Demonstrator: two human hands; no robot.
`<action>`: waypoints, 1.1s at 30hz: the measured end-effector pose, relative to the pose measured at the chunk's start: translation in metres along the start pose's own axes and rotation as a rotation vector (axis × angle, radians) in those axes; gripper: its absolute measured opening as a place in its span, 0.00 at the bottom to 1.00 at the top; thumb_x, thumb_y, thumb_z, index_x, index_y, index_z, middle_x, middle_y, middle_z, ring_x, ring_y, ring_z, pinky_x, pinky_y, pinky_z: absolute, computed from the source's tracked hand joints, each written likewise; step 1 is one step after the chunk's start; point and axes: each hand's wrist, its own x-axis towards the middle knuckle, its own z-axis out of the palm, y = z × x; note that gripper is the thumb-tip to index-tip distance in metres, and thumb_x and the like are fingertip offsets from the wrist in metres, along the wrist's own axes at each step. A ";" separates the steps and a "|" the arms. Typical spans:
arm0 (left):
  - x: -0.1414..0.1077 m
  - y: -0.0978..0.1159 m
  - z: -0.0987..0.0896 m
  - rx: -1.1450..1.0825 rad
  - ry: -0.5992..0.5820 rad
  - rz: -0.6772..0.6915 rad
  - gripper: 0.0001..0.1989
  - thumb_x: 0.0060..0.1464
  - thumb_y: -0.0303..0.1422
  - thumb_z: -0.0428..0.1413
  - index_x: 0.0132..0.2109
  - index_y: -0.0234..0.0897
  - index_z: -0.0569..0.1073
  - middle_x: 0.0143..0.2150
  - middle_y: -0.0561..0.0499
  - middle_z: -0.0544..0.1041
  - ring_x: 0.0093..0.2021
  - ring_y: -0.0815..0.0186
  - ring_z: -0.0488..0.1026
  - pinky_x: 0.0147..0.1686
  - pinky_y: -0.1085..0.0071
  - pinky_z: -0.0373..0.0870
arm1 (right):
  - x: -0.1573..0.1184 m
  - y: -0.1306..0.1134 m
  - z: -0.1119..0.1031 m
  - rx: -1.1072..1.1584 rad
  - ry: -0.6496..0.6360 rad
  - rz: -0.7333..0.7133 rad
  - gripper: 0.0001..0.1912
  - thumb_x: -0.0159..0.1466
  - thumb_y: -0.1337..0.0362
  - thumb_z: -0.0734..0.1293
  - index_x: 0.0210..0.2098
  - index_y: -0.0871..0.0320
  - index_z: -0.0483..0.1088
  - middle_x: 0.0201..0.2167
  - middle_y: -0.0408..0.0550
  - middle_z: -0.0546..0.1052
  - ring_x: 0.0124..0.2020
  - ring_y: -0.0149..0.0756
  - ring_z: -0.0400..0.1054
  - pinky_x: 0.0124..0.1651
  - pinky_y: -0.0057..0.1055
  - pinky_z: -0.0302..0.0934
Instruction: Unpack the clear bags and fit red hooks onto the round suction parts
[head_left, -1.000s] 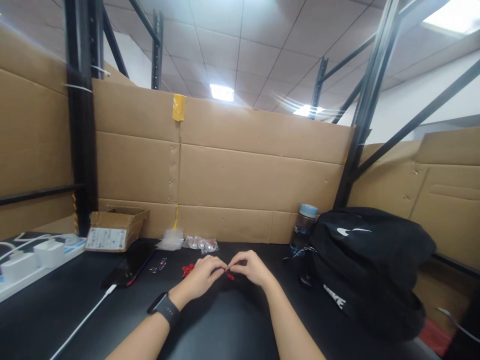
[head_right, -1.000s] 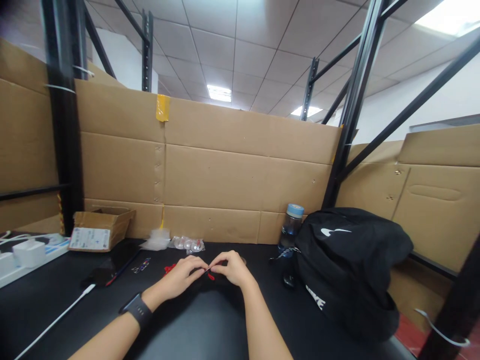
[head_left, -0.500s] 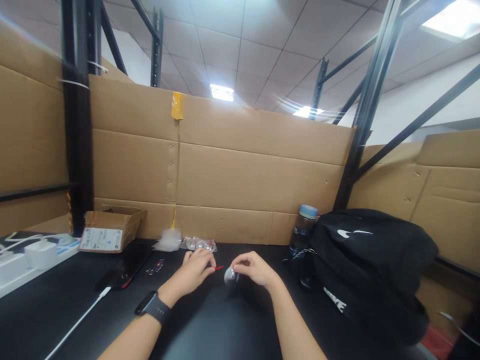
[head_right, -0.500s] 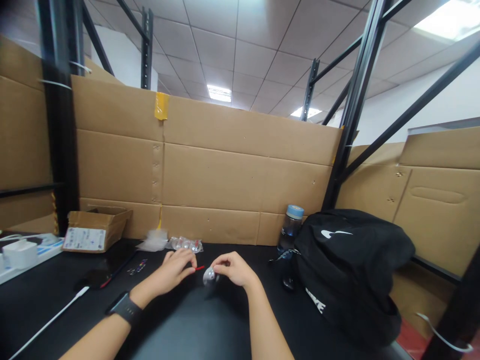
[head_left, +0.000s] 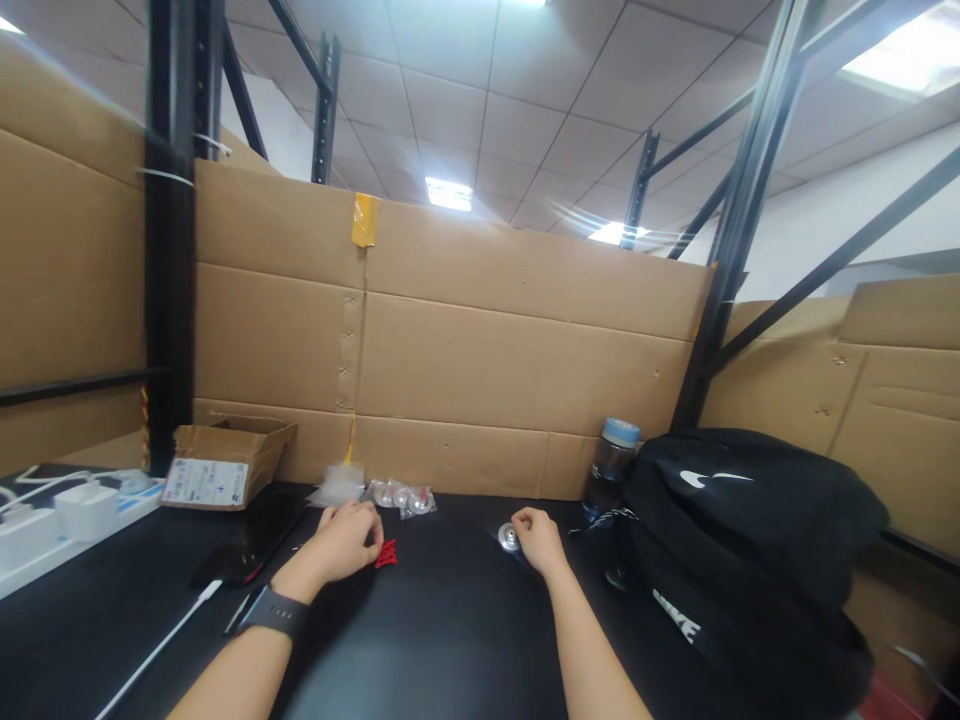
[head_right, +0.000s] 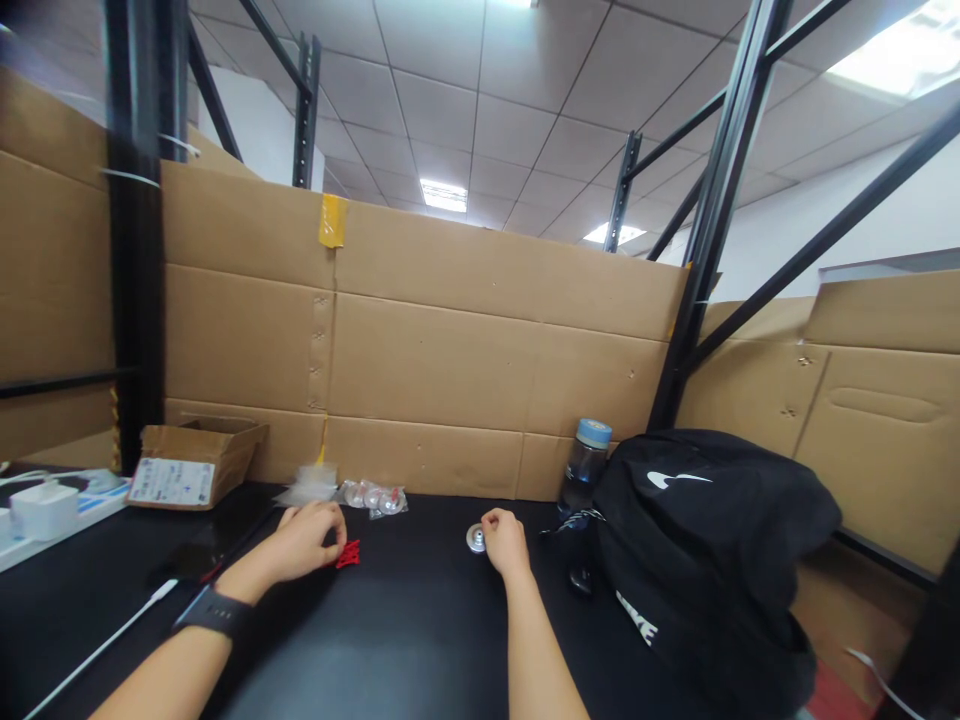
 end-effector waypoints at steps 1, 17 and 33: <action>0.001 0.000 0.001 0.000 0.001 0.005 0.07 0.49 0.31 0.56 0.34 0.44 0.79 0.45 0.48 0.78 0.52 0.54 0.70 0.52 0.58 0.60 | -0.001 0.001 0.000 -0.025 0.008 -0.002 0.10 0.61 0.67 0.63 0.31 0.56 0.78 0.30 0.50 0.81 0.35 0.41 0.76 0.39 0.30 0.63; 0.011 0.049 0.038 0.106 0.084 0.078 0.20 0.61 0.41 0.49 0.56 0.43 0.75 0.62 0.40 0.72 0.67 0.44 0.57 0.62 0.41 0.48 | -0.006 -0.007 0.004 -0.164 -0.012 -0.060 0.06 0.57 0.62 0.70 0.35 0.54 0.77 0.36 0.48 0.76 0.39 0.39 0.71 0.42 0.29 0.60; -0.008 0.074 0.027 -0.143 -0.090 0.307 0.14 0.57 0.36 0.53 0.49 0.49 0.78 0.50 0.49 0.80 0.52 0.54 0.75 0.54 0.58 0.64 | -0.032 -0.071 0.008 0.044 -0.185 -0.450 0.19 0.54 0.68 0.71 0.46 0.50 0.75 0.50 0.47 0.75 0.52 0.43 0.67 0.56 0.36 0.58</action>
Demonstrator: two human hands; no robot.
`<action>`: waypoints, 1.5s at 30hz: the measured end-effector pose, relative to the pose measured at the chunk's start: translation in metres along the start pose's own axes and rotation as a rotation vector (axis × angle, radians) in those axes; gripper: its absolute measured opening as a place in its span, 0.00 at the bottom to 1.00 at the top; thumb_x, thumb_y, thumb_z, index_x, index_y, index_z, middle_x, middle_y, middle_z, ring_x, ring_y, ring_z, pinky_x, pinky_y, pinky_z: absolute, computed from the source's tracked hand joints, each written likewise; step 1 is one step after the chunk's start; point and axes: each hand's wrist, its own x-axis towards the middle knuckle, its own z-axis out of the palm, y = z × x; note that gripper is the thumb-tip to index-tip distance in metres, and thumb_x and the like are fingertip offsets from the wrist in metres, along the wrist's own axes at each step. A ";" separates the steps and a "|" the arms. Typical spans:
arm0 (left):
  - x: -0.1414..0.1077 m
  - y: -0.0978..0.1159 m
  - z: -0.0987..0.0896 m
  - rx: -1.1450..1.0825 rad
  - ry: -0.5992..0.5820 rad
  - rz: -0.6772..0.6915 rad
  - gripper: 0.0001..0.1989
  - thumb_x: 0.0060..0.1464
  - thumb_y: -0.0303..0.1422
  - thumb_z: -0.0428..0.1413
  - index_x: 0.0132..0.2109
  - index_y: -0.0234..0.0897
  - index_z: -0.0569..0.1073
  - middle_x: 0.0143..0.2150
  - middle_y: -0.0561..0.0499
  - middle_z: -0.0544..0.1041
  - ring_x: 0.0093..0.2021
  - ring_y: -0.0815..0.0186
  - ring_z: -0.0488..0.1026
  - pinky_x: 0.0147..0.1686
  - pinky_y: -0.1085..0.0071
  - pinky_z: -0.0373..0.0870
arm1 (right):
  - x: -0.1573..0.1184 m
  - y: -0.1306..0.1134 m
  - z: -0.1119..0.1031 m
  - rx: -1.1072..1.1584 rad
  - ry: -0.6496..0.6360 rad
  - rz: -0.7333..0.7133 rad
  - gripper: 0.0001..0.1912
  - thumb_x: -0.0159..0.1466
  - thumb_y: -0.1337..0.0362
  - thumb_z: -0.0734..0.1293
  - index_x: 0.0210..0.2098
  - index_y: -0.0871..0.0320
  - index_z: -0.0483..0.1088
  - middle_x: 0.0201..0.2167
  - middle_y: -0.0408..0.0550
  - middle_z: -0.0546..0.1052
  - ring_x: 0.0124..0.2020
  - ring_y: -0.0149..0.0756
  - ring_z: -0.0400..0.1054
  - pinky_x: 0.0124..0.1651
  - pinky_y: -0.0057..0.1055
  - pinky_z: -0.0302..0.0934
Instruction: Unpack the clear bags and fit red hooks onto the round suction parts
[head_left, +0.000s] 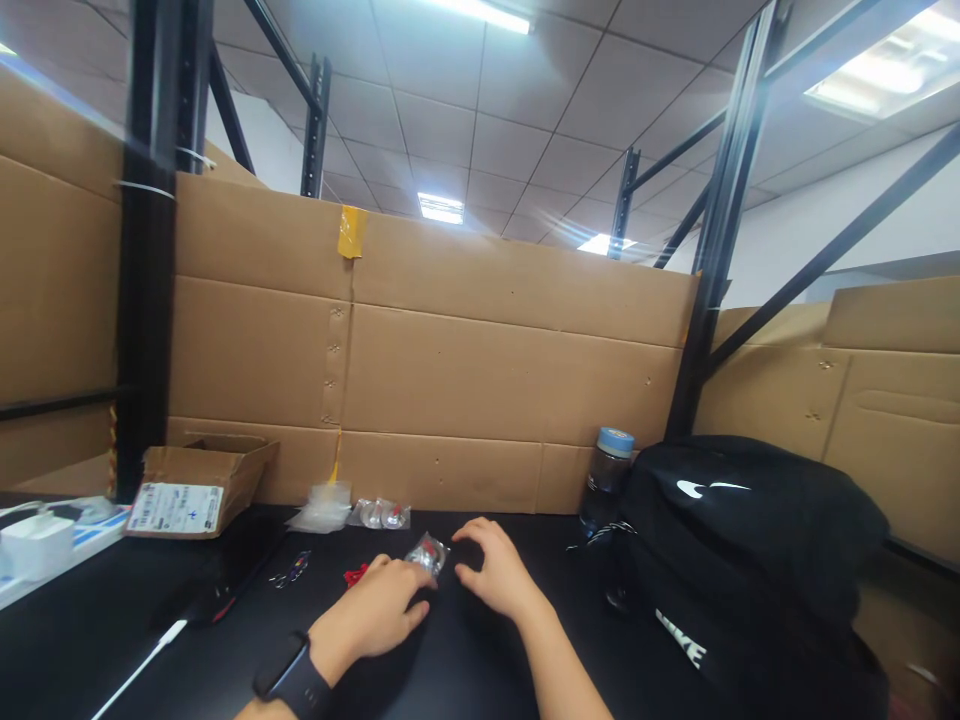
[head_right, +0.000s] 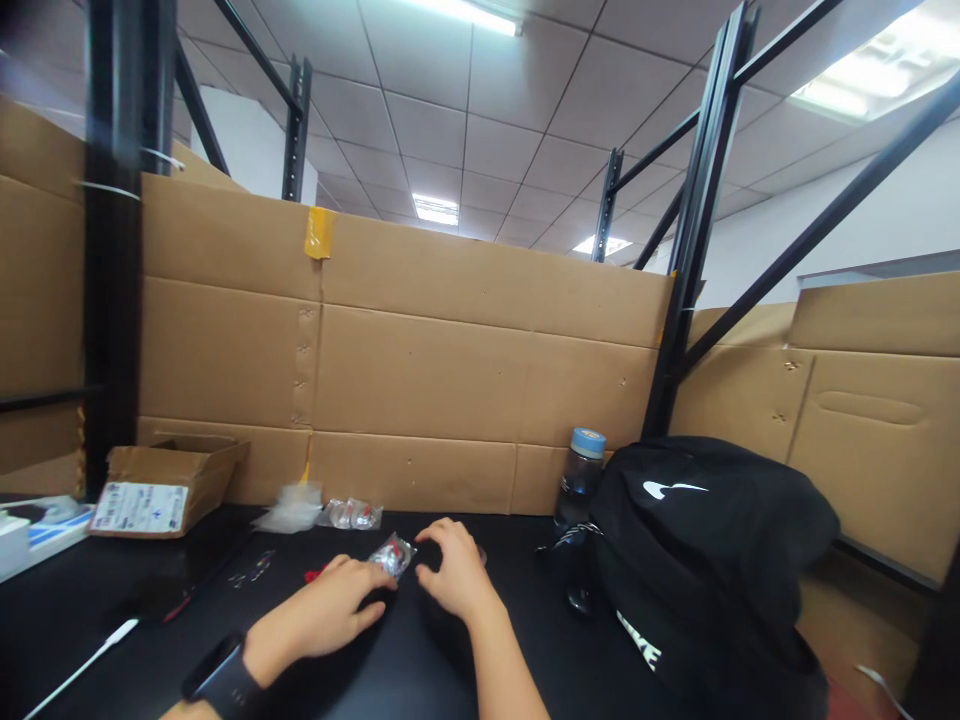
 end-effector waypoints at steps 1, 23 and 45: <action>-0.001 0.004 0.000 -0.036 -0.012 0.031 0.13 0.56 0.36 0.54 0.47 0.49 0.78 0.48 0.50 0.80 0.49 0.55 0.76 0.52 0.61 0.65 | -0.001 -0.004 0.004 0.014 -0.078 -0.039 0.23 0.52 0.67 0.72 0.48 0.49 0.75 0.53 0.46 0.75 0.54 0.44 0.67 0.57 0.36 0.57; -0.001 0.007 0.004 0.093 0.118 -0.085 0.13 0.51 0.30 0.56 0.46 0.44 0.75 0.45 0.50 0.78 0.49 0.55 0.71 0.50 0.61 0.60 | -0.005 -0.018 0.008 -0.068 -0.266 -0.003 0.15 0.55 0.62 0.71 0.42 0.55 0.80 0.38 0.48 0.80 0.37 0.37 0.72 0.39 0.26 0.59; 0.003 0.004 0.009 0.046 0.208 -0.161 0.30 0.49 0.34 0.60 0.60 0.46 0.67 0.50 0.47 0.77 0.54 0.54 0.68 0.52 0.61 0.55 | 0.005 -0.018 0.006 0.095 -0.034 0.043 0.12 0.64 0.65 0.65 0.31 0.56 0.81 0.31 0.47 0.79 0.33 0.33 0.71 0.37 0.27 0.57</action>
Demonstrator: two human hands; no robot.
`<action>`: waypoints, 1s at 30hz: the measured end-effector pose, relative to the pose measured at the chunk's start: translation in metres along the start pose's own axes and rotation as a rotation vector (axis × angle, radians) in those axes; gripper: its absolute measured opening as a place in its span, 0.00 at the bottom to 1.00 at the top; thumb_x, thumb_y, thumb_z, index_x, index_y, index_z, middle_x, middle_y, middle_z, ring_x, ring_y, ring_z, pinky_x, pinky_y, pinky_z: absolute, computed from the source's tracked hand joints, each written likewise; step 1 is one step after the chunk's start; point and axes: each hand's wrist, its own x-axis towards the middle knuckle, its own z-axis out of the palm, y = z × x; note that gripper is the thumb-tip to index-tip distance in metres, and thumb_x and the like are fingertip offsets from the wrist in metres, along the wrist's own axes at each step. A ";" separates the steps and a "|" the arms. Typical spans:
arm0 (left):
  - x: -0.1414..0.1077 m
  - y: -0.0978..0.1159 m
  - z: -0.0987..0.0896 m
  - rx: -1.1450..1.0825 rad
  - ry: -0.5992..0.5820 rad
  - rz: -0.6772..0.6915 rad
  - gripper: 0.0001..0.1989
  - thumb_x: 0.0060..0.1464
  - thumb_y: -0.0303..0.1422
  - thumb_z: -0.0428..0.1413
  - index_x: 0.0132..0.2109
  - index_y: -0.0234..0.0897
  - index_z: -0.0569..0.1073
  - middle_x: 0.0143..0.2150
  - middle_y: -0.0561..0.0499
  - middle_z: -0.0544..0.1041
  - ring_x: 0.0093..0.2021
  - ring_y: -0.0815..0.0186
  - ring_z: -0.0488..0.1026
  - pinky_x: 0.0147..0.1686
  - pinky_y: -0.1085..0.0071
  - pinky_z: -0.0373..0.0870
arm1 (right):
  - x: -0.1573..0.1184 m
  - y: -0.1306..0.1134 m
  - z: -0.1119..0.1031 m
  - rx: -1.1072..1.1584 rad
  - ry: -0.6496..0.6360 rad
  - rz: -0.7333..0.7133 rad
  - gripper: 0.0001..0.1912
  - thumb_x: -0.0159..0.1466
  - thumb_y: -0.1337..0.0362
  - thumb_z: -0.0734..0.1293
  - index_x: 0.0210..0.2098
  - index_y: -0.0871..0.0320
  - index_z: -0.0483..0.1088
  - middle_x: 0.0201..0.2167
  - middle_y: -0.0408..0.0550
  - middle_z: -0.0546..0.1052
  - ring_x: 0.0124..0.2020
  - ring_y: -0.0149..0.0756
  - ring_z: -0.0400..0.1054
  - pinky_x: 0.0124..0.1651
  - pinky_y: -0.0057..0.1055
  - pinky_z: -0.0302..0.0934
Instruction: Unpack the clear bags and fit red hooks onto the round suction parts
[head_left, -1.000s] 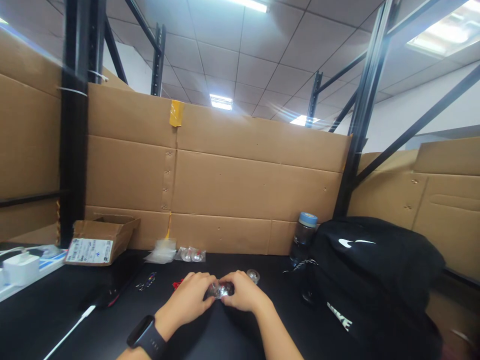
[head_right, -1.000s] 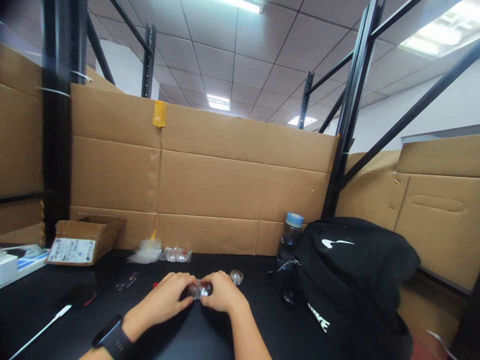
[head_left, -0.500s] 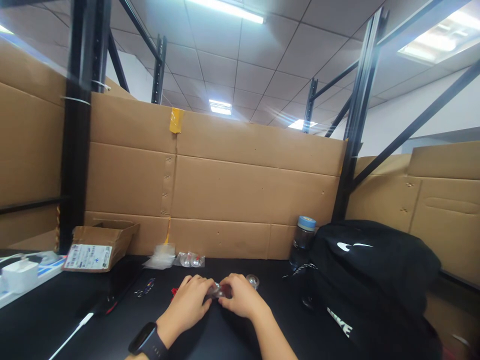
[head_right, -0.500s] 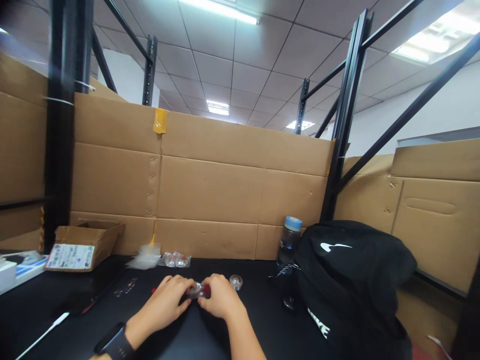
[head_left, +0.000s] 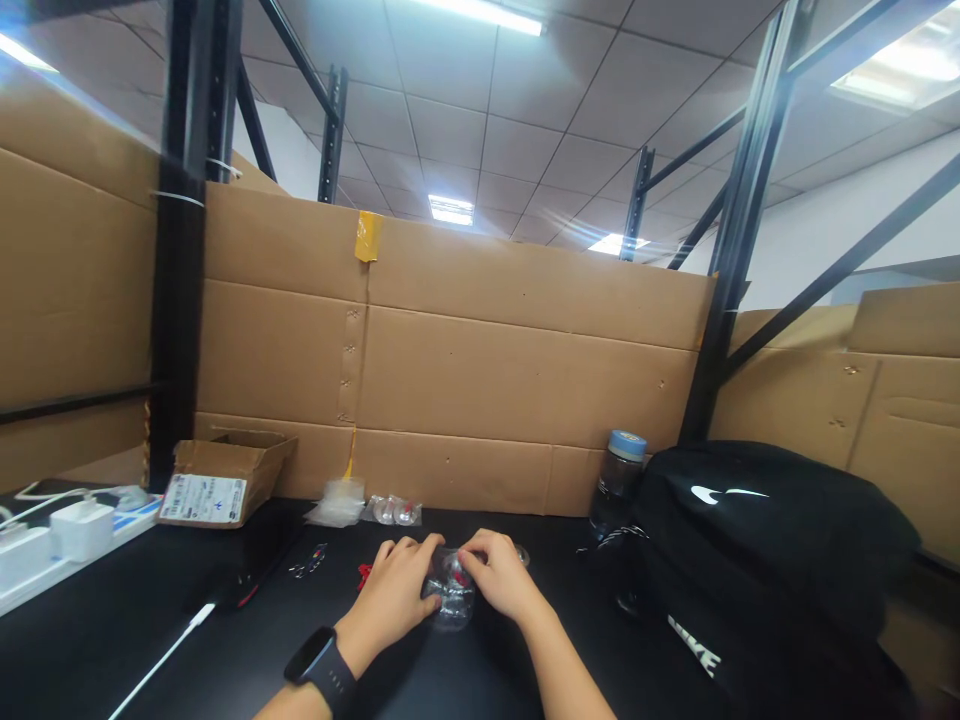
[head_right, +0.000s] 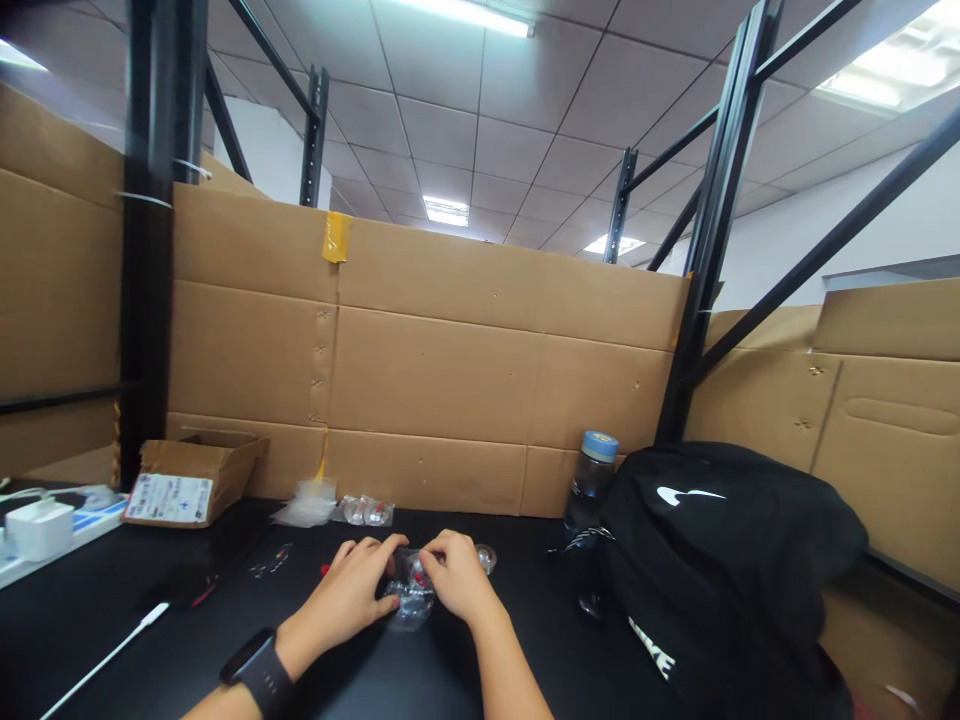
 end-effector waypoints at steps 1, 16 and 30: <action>0.000 0.000 0.001 -0.001 -0.007 -0.008 0.33 0.48 0.34 0.60 0.62 0.45 0.65 0.51 0.46 0.77 0.54 0.53 0.69 0.53 0.61 0.55 | 0.000 -0.001 -0.001 0.016 0.001 0.005 0.12 0.65 0.65 0.65 0.31 0.56 0.81 0.31 0.47 0.79 0.32 0.34 0.71 0.37 0.27 0.58; 0.002 0.003 0.003 -0.080 -0.059 -0.035 0.48 0.50 0.30 0.59 0.72 0.43 0.42 0.42 0.50 0.80 0.51 0.56 0.73 0.52 0.63 0.54 | 0.007 0.008 -0.004 0.303 0.046 0.052 0.15 0.63 0.55 0.67 0.36 0.59 0.81 0.33 0.50 0.83 0.34 0.41 0.75 0.39 0.33 0.66; 0.001 0.008 -0.001 -0.138 -0.043 -0.044 0.42 0.54 0.34 0.58 0.71 0.44 0.46 0.41 0.51 0.81 0.51 0.56 0.74 0.53 0.60 0.54 | 0.006 0.003 -0.008 0.180 0.174 -0.010 0.14 0.65 0.56 0.65 0.36 0.58 0.80 0.33 0.49 0.81 0.33 0.37 0.72 0.38 0.31 0.63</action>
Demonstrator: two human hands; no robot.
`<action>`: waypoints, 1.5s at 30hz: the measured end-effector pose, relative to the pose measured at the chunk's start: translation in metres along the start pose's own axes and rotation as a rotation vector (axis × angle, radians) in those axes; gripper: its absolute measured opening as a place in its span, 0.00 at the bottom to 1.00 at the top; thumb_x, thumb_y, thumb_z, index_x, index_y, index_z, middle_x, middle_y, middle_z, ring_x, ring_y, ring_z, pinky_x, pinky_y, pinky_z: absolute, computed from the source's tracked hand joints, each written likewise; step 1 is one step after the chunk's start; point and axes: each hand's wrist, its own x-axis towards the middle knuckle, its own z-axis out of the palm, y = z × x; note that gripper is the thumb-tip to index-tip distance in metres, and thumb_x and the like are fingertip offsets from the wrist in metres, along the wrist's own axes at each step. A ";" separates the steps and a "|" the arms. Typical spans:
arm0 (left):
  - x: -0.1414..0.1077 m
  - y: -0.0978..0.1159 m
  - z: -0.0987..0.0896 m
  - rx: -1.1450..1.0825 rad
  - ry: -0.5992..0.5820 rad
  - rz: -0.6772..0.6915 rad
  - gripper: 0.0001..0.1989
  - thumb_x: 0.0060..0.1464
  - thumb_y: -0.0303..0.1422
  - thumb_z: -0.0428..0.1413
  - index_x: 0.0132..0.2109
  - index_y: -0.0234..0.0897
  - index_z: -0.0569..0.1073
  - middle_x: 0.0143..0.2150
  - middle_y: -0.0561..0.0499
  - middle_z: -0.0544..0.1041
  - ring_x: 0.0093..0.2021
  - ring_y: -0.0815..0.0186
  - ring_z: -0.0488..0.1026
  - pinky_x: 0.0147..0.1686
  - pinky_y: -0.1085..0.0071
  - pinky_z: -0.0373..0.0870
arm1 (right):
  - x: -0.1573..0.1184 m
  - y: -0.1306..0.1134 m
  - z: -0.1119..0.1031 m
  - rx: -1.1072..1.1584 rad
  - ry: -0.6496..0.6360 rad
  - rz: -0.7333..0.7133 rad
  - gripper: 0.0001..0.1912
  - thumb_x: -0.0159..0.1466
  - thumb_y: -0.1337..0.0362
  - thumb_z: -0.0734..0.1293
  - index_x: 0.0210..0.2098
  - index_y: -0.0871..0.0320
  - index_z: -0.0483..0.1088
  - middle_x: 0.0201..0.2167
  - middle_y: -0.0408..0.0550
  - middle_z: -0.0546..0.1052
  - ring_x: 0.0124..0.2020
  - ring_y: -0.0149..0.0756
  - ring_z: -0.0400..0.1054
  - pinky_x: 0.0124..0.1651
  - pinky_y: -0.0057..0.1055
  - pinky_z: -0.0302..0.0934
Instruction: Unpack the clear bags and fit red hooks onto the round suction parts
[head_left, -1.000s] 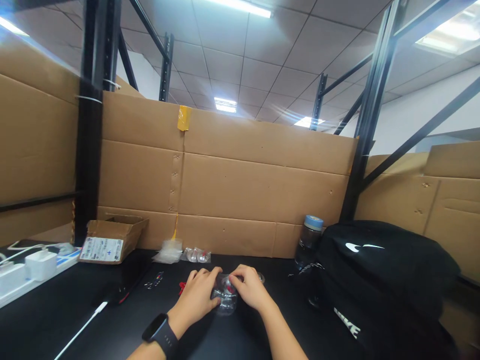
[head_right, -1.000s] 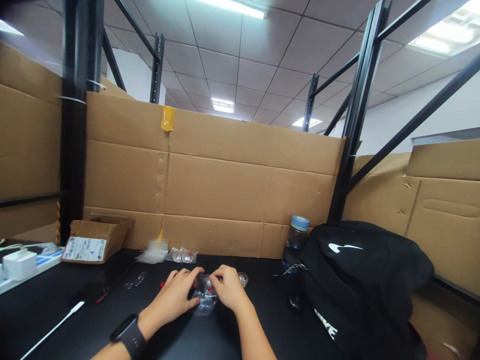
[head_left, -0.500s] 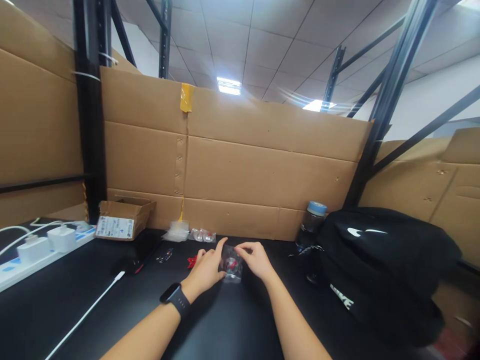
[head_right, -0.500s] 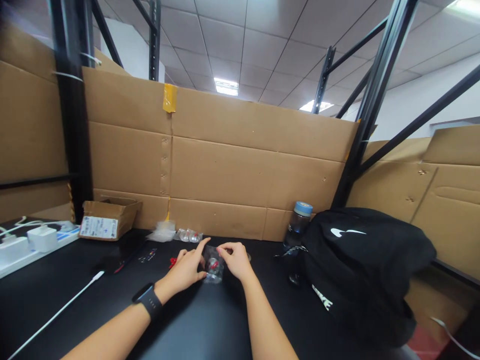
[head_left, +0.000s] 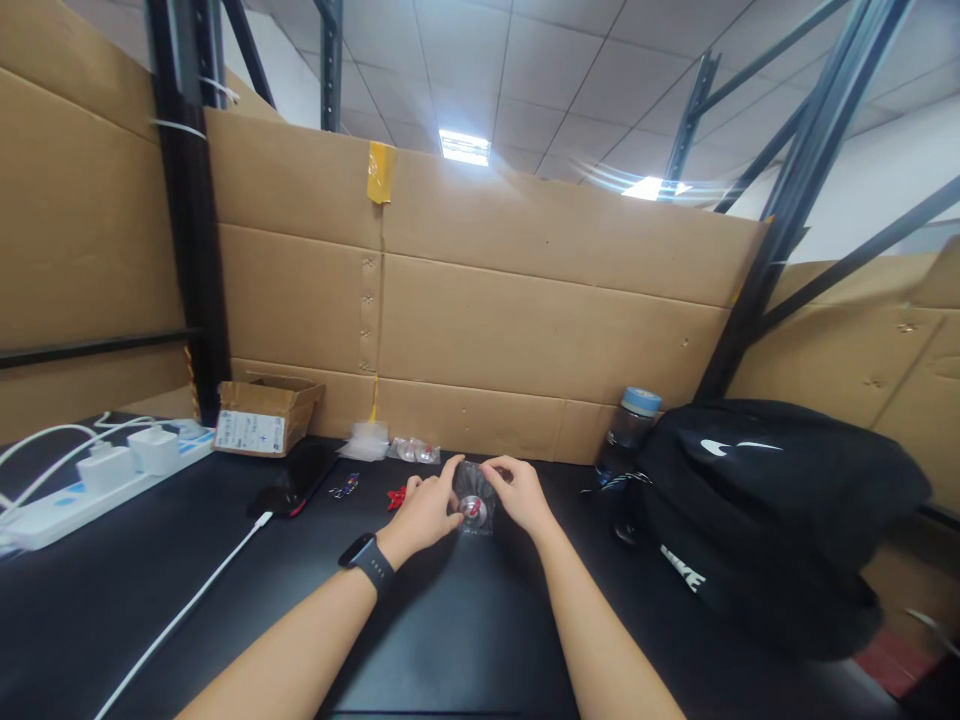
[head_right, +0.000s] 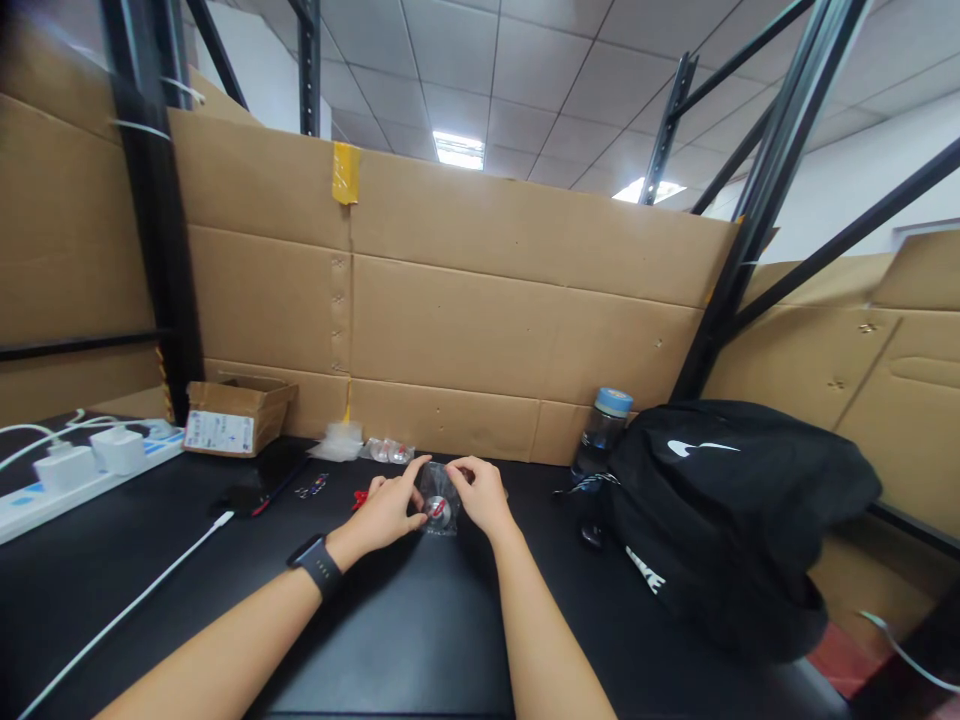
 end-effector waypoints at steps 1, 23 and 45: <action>0.000 0.000 0.000 -0.007 0.008 0.005 0.41 0.55 0.34 0.57 0.70 0.44 0.46 0.41 0.51 0.81 0.51 0.56 0.74 0.54 0.60 0.53 | 0.000 -0.001 0.000 -0.009 0.009 -0.014 0.13 0.66 0.57 0.65 0.36 0.58 0.79 0.33 0.49 0.81 0.33 0.37 0.72 0.39 0.31 0.63; 0.006 0.007 -0.020 -0.096 0.244 -0.075 0.12 0.64 0.38 0.50 0.42 0.43 0.78 0.43 0.50 0.82 0.48 0.58 0.75 0.50 0.62 0.58 | 0.000 0.005 0.002 0.215 0.006 0.057 0.32 0.56 0.59 0.72 0.59 0.54 0.67 0.44 0.51 0.79 0.41 0.37 0.74 0.35 0.29 0.66; 0.011 -0.007 -0.019 -0.396 0.296 -0.081 0.17 0.62 0.45 0.50 0.38 0.42 0.80 0.33 0.53 0.83 0.42 0.59 0.80 0.48 0.66 0.67 | 0.000 -0.004 0.002 0.462 0.007 0.219 0.23 0.55 0.52 0.73 0.45 0.60 0.73 0.30 0.49 0.80 0.29 0.36 0.74 0.32 0.30 0.65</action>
